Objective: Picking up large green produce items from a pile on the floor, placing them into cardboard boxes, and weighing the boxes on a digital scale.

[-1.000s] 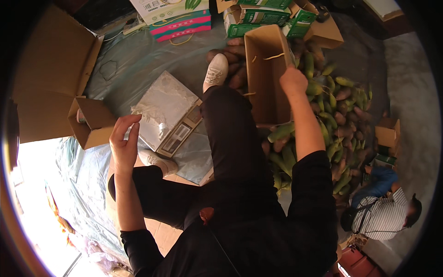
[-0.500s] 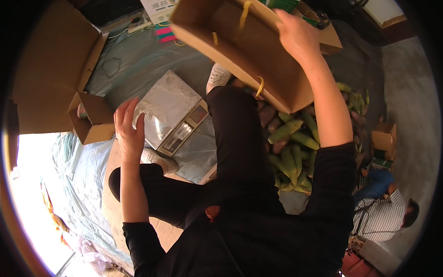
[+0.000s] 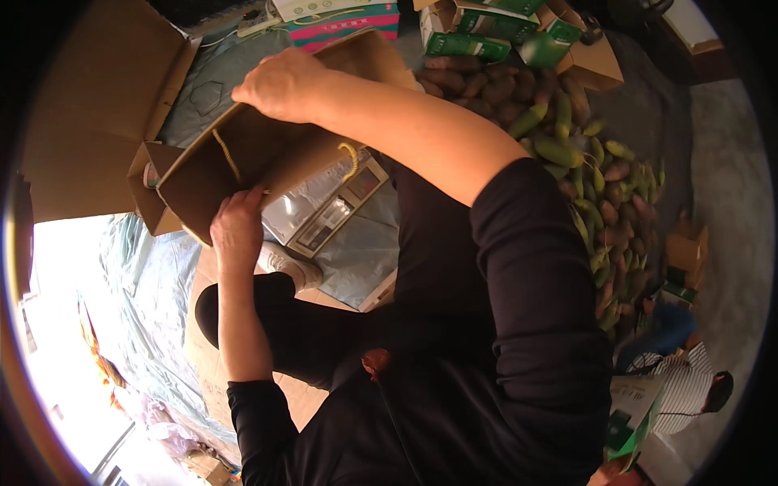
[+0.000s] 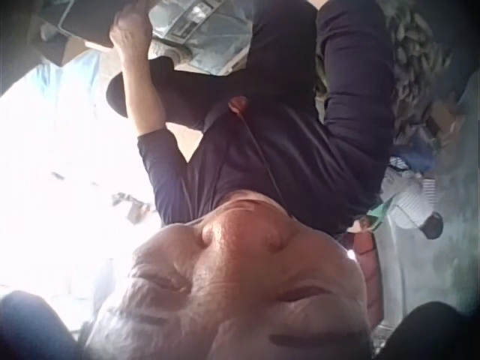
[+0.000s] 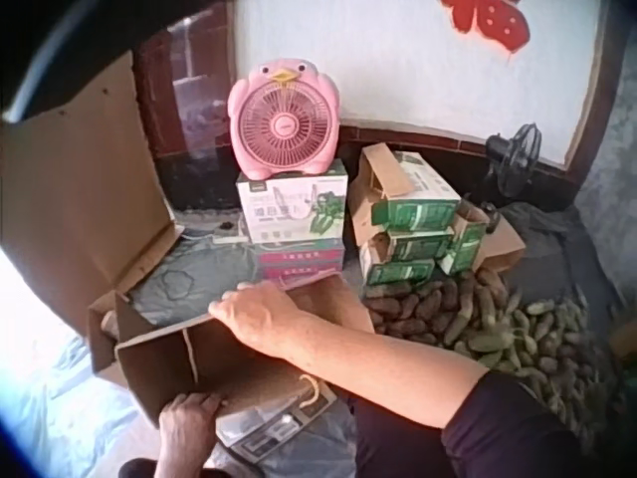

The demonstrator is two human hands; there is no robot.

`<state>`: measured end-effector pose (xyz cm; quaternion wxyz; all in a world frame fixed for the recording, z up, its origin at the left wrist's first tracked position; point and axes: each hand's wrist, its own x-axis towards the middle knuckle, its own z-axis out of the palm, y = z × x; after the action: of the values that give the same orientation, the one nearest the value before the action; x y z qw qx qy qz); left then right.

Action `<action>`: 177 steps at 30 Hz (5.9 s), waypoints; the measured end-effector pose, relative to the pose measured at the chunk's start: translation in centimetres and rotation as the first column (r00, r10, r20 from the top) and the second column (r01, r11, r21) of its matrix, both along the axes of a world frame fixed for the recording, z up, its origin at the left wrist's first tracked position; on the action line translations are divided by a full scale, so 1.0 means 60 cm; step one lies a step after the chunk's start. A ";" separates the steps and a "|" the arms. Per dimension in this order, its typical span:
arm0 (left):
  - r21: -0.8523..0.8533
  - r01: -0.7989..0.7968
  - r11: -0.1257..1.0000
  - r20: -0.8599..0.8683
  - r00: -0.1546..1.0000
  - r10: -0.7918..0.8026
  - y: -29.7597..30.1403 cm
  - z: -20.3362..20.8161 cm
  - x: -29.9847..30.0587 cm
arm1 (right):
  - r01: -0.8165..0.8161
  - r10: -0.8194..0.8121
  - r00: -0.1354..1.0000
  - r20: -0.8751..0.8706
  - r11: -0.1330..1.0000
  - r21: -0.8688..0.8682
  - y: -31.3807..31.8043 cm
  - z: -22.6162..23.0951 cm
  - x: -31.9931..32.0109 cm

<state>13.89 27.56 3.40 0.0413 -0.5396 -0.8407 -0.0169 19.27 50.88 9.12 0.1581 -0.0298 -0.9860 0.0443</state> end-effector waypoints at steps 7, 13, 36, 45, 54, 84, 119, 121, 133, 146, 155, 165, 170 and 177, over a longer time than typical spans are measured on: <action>-0.063 -0.094 0.994 0.243 0.964 0.106 -0.020 -0.033 -0.010 | 0.273 -0.275 0.961 0.028 0.932 -0.239 0.078 -0.016 0.099; -0.062 -0.158 0.985 0.434 0.885 0.169 -0.018 -0.041 -0.008 | 0.620 -0.616 0.771 0.163 0.666 -0.416 0.181 -0.111 0.364; -0.110 -0.152 0.982 0.510 0.840 0.187 -0.001 -0.059 -0.009 | 0.925 -0.674 0.365 0.642 0.343 -0.165 -0.130 -0.417 0.641; -0.131 -0.158 0.979 0.547 0.812 0.204 -0.007 -0.064 -0.020 | 0.933 -0.889 0.308 0.338 0.352 0.075 -0.078 -0.328 0.666; -0.104 -0.180 0.978 0.589 0.782 0.206 -0.009 -0.062 -0.016 | 0.957 -0.783 0.184 0.594 0.281 0.074 -0.083 -0.376 0.701; -0.119 -0.177 0.977 0.522 0.826 0.213 -0.019 -0.030 -0.007 | 0.850 -0.734 0.526 0.429 0.476 -0.226 0.020 -0.416 0.564; -0.210 -0.123 0.970 0.485 0.848 0.213 -0.034 -0.032 -0.009 | 0.192 -0.131 0.981 0.145 0.785 -0.589 0.057 -0.023 0.103; -0.233 -0.104 0.967 0.450 0.870 0.202 -0.049 -0.039 -0.021 | 0.302 -0.308 0.946 0.103 0.717 -0.628 0.129 -0.026 0.157; -0.239 -0.121 0.964 0.485 0.845 0.226 -0.026 -0.029 -0.008 | 0.968 -0.975 -0.217 -0.052 -0.208 -0.143 0.360 -0.208 0.739; -0.209 -0.075 0.975 0.493 0.853 0.171 -0.019 -0.027 -0.003 | 0.871 -0.966 0.173 -0.191 0.240 -0.428 0.156 -0.165 0.671; -0.235 -0.101 0.967 0.527 0.822 0.214 -0.030 -0.033 -0.008 | 0.695 -0.763 0.606 -0.227 0.646 -0.317 0.029 0.012 0.567; -0.200 -0.122 0.972 0.509 0.835 0.209 -0.028 -0.029 0.000 | 0.772 -0.781 0.619 0.081 0.586 -0.246 0.236 0.009 0.472; -0.179 -0.105 0.978 0.489 0.853 0.181 -0.025 -0.032 -0.005 | 0.566 -0.604 0.730 0.319 0.274 -0.777 0.313 0.005 0.512; -0.153 -0.076 0.985 0.521 0.841 0.146 -0.032 -0.027 -0.005 | 0.635 -0.675 0.697 0.241 0.426 -0.644 0.220 0.196 0.458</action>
<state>13.58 25.63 1.76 -0.2257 -0.4658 -0.8485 -0.1098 46.77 64.10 20.87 0.1663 -0.4649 -0.8000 0.3408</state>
